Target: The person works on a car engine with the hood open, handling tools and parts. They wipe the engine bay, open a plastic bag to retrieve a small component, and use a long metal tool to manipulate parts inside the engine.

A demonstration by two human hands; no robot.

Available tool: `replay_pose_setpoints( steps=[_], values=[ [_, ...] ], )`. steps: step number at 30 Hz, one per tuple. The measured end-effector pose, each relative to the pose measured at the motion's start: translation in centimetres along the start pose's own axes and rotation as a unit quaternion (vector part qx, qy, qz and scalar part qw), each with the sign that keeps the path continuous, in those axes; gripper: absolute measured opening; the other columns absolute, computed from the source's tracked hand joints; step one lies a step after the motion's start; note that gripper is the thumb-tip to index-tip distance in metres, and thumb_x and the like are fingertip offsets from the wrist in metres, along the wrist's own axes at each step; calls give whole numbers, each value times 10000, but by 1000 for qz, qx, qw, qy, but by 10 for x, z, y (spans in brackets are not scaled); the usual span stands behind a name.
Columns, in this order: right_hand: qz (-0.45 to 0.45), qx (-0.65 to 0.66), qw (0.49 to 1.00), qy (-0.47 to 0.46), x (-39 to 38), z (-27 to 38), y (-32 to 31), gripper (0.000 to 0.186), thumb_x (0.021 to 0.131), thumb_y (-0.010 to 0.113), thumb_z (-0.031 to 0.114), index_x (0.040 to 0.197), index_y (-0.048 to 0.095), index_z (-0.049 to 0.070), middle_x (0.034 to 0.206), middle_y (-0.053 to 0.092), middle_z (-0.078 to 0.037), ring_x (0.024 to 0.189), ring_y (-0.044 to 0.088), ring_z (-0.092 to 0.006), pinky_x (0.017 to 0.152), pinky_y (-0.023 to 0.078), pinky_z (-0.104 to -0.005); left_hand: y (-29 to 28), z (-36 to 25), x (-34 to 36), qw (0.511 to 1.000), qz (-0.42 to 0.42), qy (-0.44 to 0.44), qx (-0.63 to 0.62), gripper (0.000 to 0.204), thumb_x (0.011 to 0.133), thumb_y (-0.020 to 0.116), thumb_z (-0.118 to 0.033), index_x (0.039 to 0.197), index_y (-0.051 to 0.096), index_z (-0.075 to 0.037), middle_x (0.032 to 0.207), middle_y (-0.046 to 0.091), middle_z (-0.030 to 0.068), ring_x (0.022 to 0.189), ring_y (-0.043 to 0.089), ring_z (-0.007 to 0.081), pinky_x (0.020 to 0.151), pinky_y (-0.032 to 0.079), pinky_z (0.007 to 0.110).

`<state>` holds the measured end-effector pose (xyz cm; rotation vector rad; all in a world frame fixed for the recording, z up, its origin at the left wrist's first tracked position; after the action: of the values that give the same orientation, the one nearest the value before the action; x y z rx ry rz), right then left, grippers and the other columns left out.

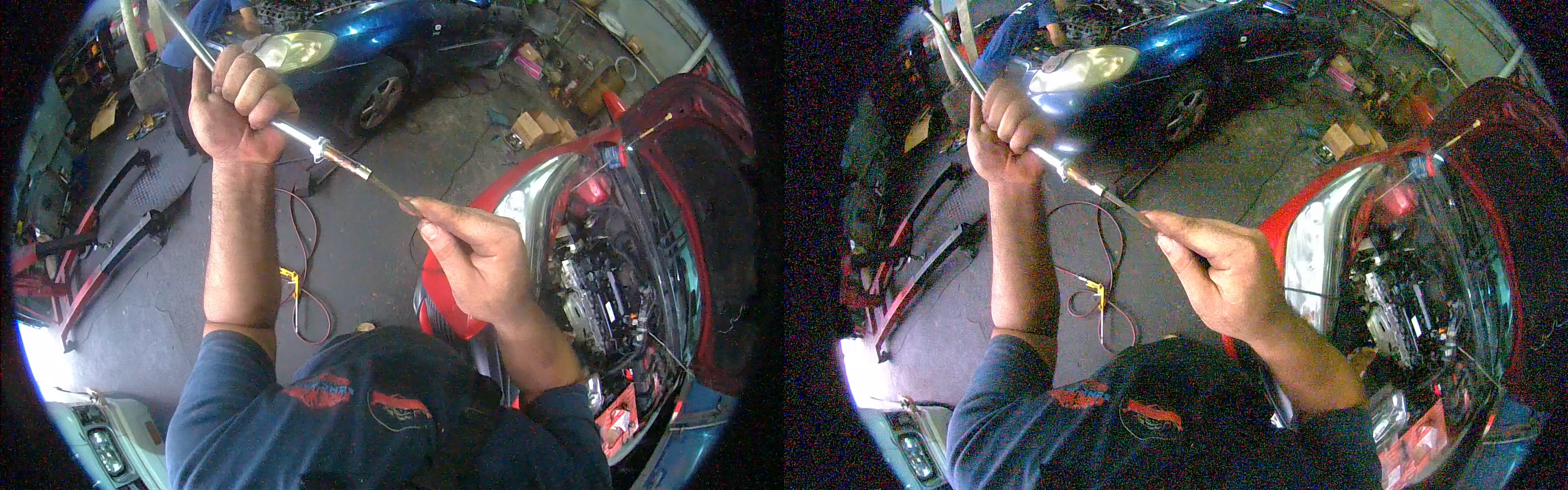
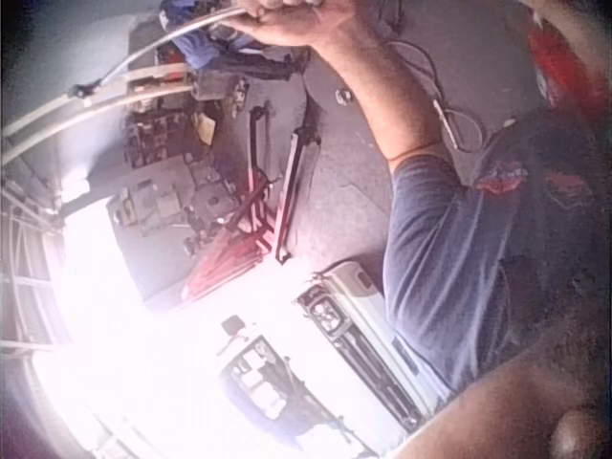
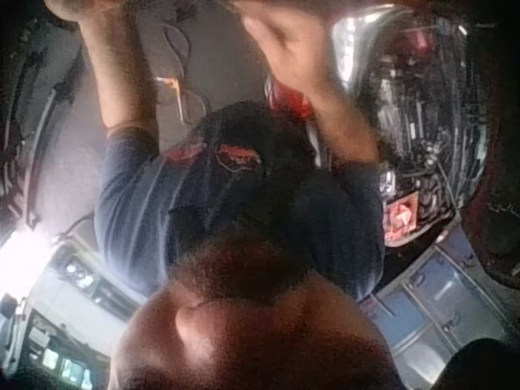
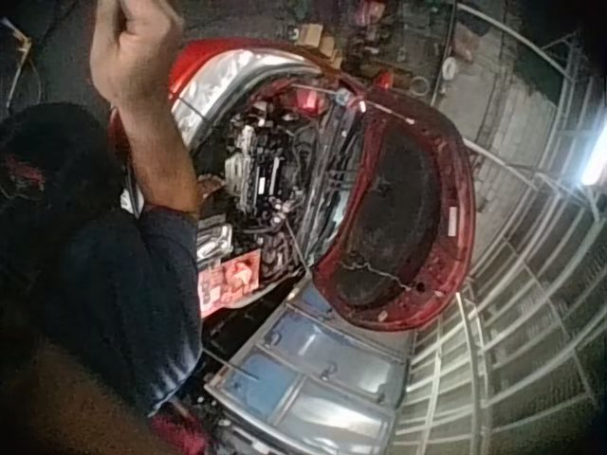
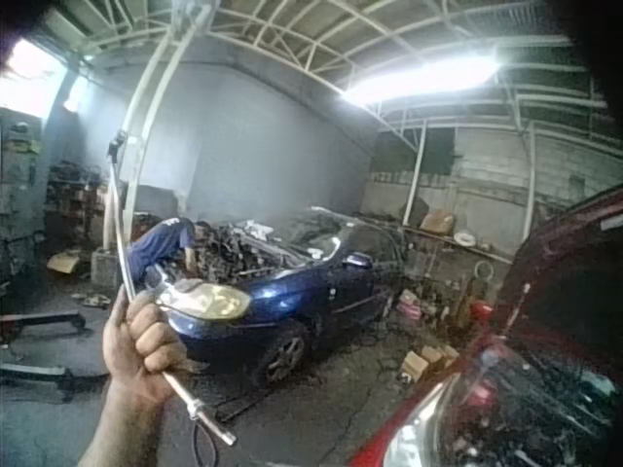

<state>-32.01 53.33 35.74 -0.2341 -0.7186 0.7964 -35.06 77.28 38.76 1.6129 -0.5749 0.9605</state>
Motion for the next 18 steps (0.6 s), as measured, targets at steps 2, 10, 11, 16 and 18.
replay_pose_setpoints(
  steps=[2,10,11,16,18],
  values=[
    [-2,5,1000,-6,0,4,-2,222,894,601,84,1082,658,-20,922,694,-179,805,688,-224,710,517,-287,1,3,0,999,-2,-11,33,442,968,337,-470,638,327,-176,540,235,-73,433,203,54,387,188,222],
    [20,65,998,-1,-3,1,3,245,915,558,12,1142,620,-53,1045,684,-116,835,592,-67,740,466,-199,16,3,0,996,84,18,39,433,966,428,-383,601,316,-178,505,247,-80,405,211,39,374,188,202],
    [17,84,996,-8,-4,2,3,245,917,556,15,1144,619,-53,1058,680,-117,851,587,-65,756,463,-200,19,2,0,994,99,26,41,439,964,441,-374,593,312,-178,497,249,-81,397,213,35,369,184,199],
    [2,121,991,61,-5,-1,6,252,932,569,104,1138,629,-26,1060,687,-133,987,646,-167,861,486,-276,23,0,-1,990,133,49,17,491,923,526,-378,539,291,-182,485,255,-81,396,215,42,367,175,209],
    [-3,115,991,65,-5,1,4,253,933,558,82,1148,619,-37,1077,679,-131,996,630,-154,867,477,-264,21,-2,-1,990,117,62,53,491,912,536,-391,537,295,-183,488,257,-78,418,241,52,390,211,217]
  ],
)
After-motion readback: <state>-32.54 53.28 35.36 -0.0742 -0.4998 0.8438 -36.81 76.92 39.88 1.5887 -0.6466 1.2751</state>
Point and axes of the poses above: each hand's wrist, its own x-axis towards the middle knuckle, its own y-axis out of the palm, z = x × y, the point moved 6 cm from there along x, towards the middle knuckle
